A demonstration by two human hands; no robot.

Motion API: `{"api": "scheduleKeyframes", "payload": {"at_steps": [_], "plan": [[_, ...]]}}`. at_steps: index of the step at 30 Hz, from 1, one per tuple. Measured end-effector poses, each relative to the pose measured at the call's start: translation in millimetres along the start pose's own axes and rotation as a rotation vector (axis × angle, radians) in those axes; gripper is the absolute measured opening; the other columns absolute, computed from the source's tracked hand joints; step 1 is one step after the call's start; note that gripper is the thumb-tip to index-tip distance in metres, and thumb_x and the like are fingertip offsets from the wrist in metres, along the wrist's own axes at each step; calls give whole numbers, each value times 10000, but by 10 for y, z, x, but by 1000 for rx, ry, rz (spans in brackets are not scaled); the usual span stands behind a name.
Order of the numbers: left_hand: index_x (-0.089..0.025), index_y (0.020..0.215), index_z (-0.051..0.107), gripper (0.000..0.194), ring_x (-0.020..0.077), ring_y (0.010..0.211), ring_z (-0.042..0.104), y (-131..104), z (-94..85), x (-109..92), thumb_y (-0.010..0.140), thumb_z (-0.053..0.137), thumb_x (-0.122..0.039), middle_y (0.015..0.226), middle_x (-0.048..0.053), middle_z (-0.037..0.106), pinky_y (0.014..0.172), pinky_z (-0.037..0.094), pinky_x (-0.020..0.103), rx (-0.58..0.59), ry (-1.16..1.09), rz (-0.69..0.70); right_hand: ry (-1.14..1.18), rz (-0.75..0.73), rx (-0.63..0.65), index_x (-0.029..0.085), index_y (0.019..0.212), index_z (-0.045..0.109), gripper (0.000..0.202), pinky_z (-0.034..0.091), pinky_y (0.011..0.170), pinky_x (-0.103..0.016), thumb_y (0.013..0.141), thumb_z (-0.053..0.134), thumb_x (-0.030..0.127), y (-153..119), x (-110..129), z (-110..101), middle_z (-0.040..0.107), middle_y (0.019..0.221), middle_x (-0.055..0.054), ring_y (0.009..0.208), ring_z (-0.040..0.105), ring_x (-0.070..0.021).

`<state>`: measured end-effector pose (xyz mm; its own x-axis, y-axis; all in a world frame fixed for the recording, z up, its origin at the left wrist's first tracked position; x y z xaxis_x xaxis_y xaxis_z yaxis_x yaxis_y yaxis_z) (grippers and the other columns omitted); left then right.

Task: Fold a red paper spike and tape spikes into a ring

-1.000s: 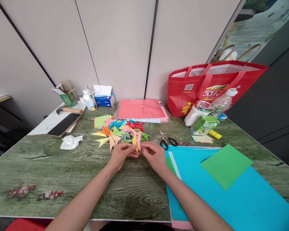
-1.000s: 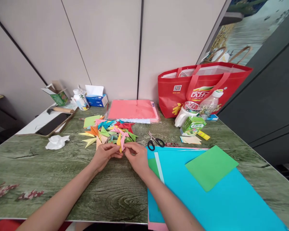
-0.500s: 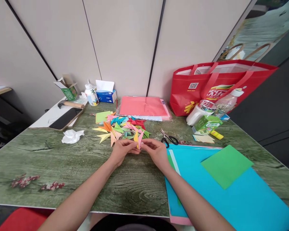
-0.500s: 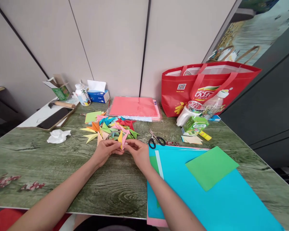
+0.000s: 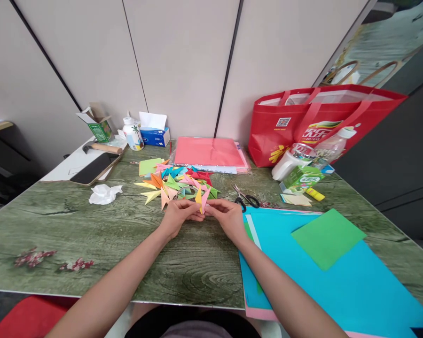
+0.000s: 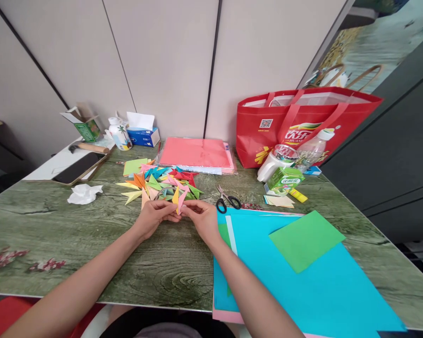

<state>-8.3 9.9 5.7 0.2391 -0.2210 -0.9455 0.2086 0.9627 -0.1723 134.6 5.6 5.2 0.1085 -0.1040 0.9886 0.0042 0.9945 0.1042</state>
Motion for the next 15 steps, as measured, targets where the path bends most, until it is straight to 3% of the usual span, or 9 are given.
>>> {"api": "scheduleKeyframes", "payload": {"at_steps": [15], "plan": [[-93,646,675,205,165,533,647,-10,3,8,619,730,-288,585,54,679,601,558,304,-14,21,-9,38,34,15,173,746,664,229,529,612,-302,577,749,302,22,-60,19,680,677,-8,586,623,-153]]}}
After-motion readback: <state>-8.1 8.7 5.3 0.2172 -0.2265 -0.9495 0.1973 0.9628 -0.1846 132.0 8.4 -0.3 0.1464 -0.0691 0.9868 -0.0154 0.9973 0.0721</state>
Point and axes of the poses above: each hand's wrist, its own y-axis towards the middle knuckle, its own z-axis out of the palm, x = y × z, the point moved 4 cm from there along y, towards the middle knuckle
